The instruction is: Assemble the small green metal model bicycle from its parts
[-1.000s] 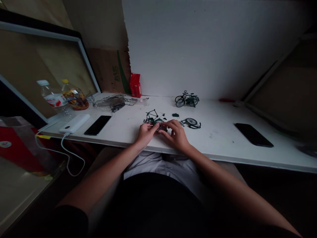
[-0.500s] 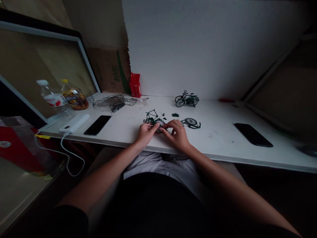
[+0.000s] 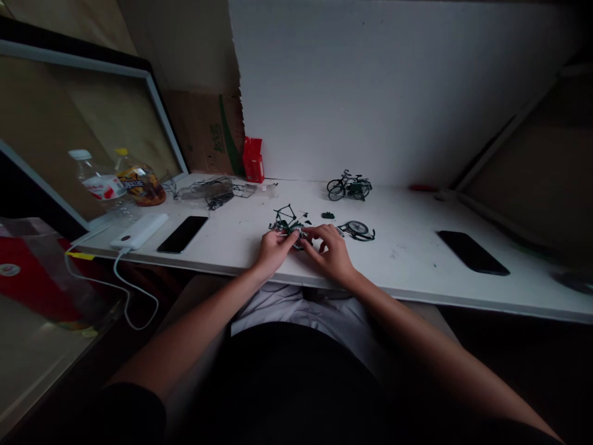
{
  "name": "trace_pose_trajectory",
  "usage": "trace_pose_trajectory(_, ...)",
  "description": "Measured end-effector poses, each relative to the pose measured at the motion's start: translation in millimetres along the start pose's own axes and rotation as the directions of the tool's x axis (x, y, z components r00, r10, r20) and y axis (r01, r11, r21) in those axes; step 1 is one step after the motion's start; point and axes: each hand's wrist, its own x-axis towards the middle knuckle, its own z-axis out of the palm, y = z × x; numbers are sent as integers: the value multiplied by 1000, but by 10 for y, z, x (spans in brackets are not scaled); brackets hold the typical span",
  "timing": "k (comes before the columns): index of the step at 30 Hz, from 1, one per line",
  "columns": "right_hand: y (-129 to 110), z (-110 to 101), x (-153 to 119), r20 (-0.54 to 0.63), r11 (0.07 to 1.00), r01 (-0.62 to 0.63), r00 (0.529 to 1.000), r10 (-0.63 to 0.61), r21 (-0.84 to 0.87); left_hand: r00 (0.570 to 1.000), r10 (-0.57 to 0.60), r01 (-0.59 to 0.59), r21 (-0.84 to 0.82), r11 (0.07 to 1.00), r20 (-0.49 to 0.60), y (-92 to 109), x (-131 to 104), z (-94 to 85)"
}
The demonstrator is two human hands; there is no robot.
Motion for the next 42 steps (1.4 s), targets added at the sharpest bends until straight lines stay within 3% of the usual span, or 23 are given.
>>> trace_pose_trajectory(25,-10,17,-15,-9,997,-5,1000,5,-72,998,60,-59,74,995,-1,1,-3,-2)
trace_pose_trajectory(31,14,38,-25,-9,996,-6,1000,5,-88,995,98,-94,182,979,-12,20,-23,-10)
trace_pose_trajectory(34,12,38,-31,-11,994,-19,1000,18,-104,993,111,-115,220,969,30,37,-57,-4)
trace_pose_trajectory(42,48,49,-20,-39,983,-103,994,98,-152,988,74,-88,104,991,134,-9,-86,26)
